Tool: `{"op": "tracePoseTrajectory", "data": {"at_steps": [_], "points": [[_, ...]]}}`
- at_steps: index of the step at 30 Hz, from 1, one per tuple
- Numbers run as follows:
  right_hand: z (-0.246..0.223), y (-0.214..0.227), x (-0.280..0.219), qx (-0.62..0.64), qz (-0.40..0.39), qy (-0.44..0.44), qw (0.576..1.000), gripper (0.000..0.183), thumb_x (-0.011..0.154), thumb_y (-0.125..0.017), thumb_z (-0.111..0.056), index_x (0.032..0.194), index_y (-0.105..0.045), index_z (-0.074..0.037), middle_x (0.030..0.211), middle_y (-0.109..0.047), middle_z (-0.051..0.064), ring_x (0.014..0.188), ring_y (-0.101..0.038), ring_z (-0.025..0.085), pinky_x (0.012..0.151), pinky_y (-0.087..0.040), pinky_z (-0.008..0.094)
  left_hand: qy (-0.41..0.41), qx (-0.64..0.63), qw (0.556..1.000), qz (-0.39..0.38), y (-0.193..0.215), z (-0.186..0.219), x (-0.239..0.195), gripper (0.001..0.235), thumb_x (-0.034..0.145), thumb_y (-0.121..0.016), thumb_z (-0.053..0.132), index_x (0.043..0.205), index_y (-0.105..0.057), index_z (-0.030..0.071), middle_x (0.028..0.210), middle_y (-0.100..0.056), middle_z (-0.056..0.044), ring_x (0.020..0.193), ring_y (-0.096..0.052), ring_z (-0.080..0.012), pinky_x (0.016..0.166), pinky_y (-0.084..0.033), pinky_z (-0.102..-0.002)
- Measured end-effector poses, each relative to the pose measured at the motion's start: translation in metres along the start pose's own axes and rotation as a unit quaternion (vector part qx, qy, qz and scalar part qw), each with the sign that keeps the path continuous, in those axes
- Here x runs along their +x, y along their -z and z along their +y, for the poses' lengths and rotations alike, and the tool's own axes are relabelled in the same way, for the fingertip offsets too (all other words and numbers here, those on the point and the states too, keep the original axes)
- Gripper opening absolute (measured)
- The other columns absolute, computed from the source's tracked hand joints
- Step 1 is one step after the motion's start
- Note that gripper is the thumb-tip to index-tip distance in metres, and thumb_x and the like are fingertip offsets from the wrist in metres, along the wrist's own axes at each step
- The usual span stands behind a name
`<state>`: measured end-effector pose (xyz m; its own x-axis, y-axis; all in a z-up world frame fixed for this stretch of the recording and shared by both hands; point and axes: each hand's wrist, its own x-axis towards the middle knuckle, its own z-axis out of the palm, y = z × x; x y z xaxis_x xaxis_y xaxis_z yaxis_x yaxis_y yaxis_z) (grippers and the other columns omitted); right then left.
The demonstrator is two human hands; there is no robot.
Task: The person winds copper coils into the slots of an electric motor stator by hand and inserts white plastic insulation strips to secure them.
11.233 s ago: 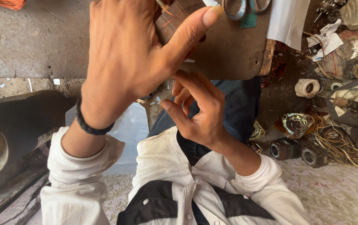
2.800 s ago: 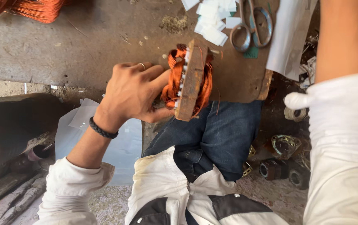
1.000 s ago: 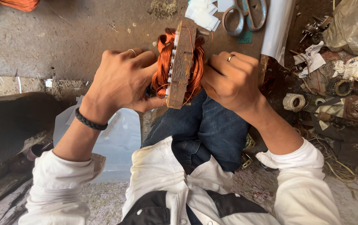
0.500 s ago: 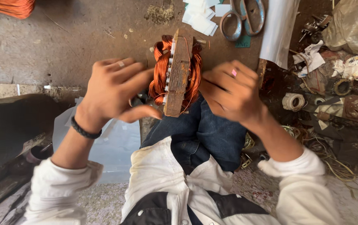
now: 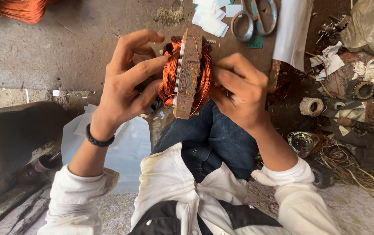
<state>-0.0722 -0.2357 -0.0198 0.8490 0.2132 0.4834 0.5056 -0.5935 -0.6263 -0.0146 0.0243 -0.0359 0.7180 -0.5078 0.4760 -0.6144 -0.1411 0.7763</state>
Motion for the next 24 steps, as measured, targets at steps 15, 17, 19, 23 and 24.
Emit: {"op": "tracePoseTrajectory", "data": {"at_steps": [15,17,19,23,24], "points": [[0.003,0.001,0.005,-0.099,-0.018,0.036,0.994,0.016,0.086,-0.078,0.006,0.101,-0.079,0.0,0.095,-0.065,0.011,0.071,-0.066,0.019,0.06,-0.051,0.032,-0.036,0.144,0.986,-0.076,0.008,0.003,0.025,0.028,0.093,-0.08,0.012,0.12,-0.073,0.008,0.135,-0.061,-0.006,0.105,-0.069,-0.0248,0.093,-0.058,-0.038],[0.008,-0.002,0.002,-0.13,-0.029,0.052,0.99,0.017,0.081,-0.076,0.007,0.096,-0.078,-0.001,0.092,-0.066,0.009,0.066,-0.063,0.018,0.057,-0.048,0.034,-0.033,0.135,0.988,-0.074,0.01,0.005,0.026,0.025,0.093,-0.081,0.011,0.117,-0.074,0.007,0.132,-0.061,-0.005,0.103,-0.068,-0.0242,0.095,-0.058,-0.038],[0.015,-0.004,-0.002,-0.122,-0.021,0.059,0.991,0.016,0.082,-0.076,0.008,0.095,-0.077,-0.001,0.093,-0.066,0.009,0.065,-0.062,0.016,0.055,-0.047,0.033,-0.025,0.118,0.991,-0.065,0.008,0.006,0.028,0.022,0.092,-0.081,0.009,0.114,-0.075,0.006,0.132,-0.061,-0.006,0.101,-0.068,-0.0218,0.095,-0.058,-0.037],[0.025,-0.004,-0.021,-0.062,0.059,0.064,0.994,0.019,0.09,-0.08,0.006,0.107,-0.077,-0.003,0.097,-0.065,0.008,0.068,-0.062,0.014,0.055,-0.048,0.028,0.03,-0.033,0.995,-0.093,0.008,0.004,0.032,0.014,0.098,-0.078,0.005,0.106,-0.07,-0.002,0.145,-0.053,-0.013,0.107,-0.064,-0.0176,0.092,-0.056,-0.031],[0.024,-0.002,-0.026,-0.055,0.085,0.071,0.992,0.022,0.09,-0.082,0.004,0.111,-0.077,-0.003,0.098,-0.065,0.008,0.068,-0.061,0.014,0.056,-0.048,0.029,0.021,-0.057,0.994,-0.093,0.007,0.003,0.033,0.012,0.098,-0.077,0.003,0.104,-0.069,-0.004,0.147,-0.049,-0.015,0.111,-0.061,-0.0187,0.096,-0.054,-0.032]]}}
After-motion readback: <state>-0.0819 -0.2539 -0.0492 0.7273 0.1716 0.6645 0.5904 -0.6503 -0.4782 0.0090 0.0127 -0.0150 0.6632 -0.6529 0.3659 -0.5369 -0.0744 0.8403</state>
